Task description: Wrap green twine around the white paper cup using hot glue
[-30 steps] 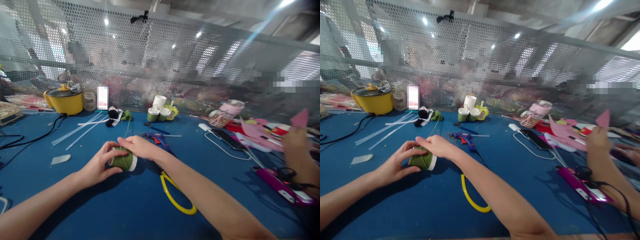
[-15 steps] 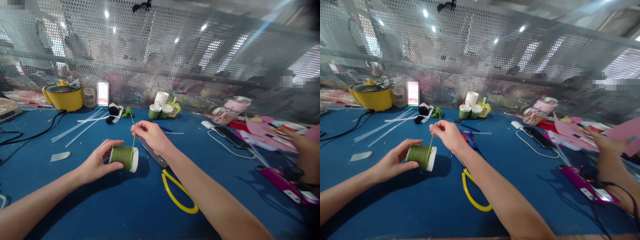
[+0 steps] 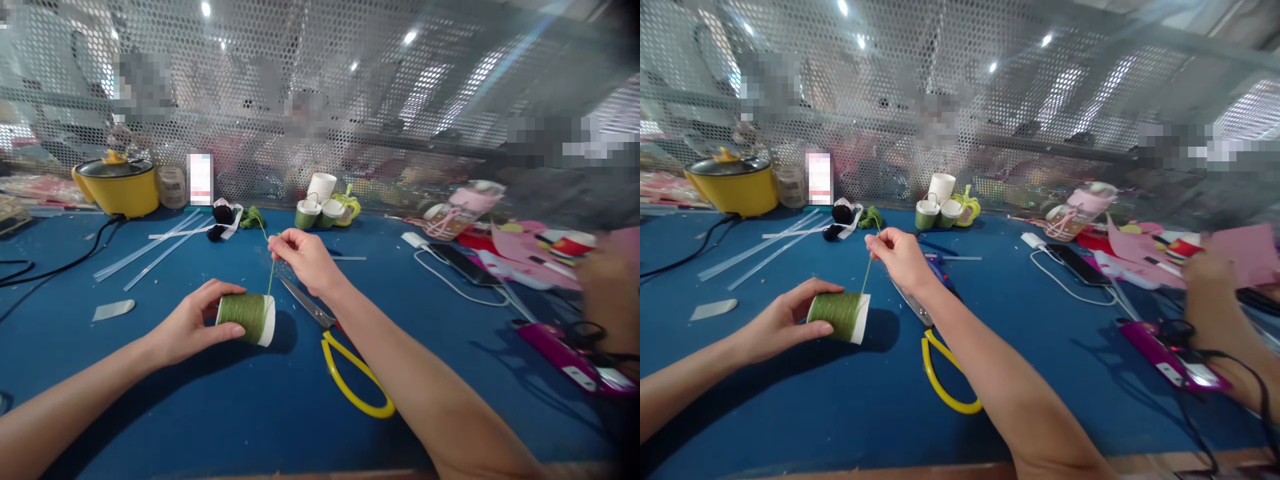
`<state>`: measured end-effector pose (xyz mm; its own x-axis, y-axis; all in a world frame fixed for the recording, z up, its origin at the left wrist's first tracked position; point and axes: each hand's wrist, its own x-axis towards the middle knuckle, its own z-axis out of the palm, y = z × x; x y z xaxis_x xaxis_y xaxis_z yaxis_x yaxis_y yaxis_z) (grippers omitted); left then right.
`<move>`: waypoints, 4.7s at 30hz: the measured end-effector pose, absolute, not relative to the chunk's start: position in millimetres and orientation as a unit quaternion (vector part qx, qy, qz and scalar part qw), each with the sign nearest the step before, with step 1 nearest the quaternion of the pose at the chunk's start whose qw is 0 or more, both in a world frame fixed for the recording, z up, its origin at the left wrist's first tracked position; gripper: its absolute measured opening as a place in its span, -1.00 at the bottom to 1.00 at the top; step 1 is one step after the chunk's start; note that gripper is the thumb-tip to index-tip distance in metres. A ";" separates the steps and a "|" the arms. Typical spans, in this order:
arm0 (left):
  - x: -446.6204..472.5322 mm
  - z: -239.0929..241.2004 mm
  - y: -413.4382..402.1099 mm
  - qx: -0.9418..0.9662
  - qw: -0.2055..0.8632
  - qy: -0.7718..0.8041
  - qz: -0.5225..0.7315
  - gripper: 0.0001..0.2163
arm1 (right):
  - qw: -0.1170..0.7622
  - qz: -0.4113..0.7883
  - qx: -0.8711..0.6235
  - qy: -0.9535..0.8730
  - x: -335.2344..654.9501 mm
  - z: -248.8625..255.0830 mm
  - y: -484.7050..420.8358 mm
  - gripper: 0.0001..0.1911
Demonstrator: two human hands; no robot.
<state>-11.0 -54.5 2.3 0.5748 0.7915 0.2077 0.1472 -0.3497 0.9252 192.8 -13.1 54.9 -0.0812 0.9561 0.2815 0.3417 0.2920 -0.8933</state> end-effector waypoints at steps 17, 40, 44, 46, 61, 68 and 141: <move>-14.6 4.2 -57.9 0.810 0.392 0.243 0.364 -0.60 | 0.415 0.344 -0.504 -0.675 187.0 45.8 -14.1 -0.75; -17.0 6.4 -58.3 0.849 0.296 0.235 0.370 -0.59 | 0.314 0.393 -0.525 -0.686 184.8 33.8 -15.5 -0.78; -16.9 5.5 -58.2 0.848 0.291 0.230 0.379 -0.58 | 0.308 0.403 -0.517 -0.690 184.6 32.7 -16.4 -0.76; -16.5 5.4 -57.8 0.849 0.289 0.227 0.381 -0.58 | 0.301 0.406 -0.516 -0.691 184.0 33.4 -17.4 -0.76; -14.7 1.9 -57.4 0.808 0.341 0.224 0.424 -0.58 | 0.272 0.428 -0.513 -0.693 188.3 23.9 -11.3 -0.69; -11.0 0.7 -57.5 0.766 0.404 0.211 0.454 -0.60 | 0.268 0.451 -0.526 -0.670 189.3 19.5 -8.7 -0.68; -10.1 10.0 -61.1 0.860 0.282 0.318 0.282 -0.57 | 0.142 0.062 -0.720 -0.677 276.5 40.8 1.6 -0.66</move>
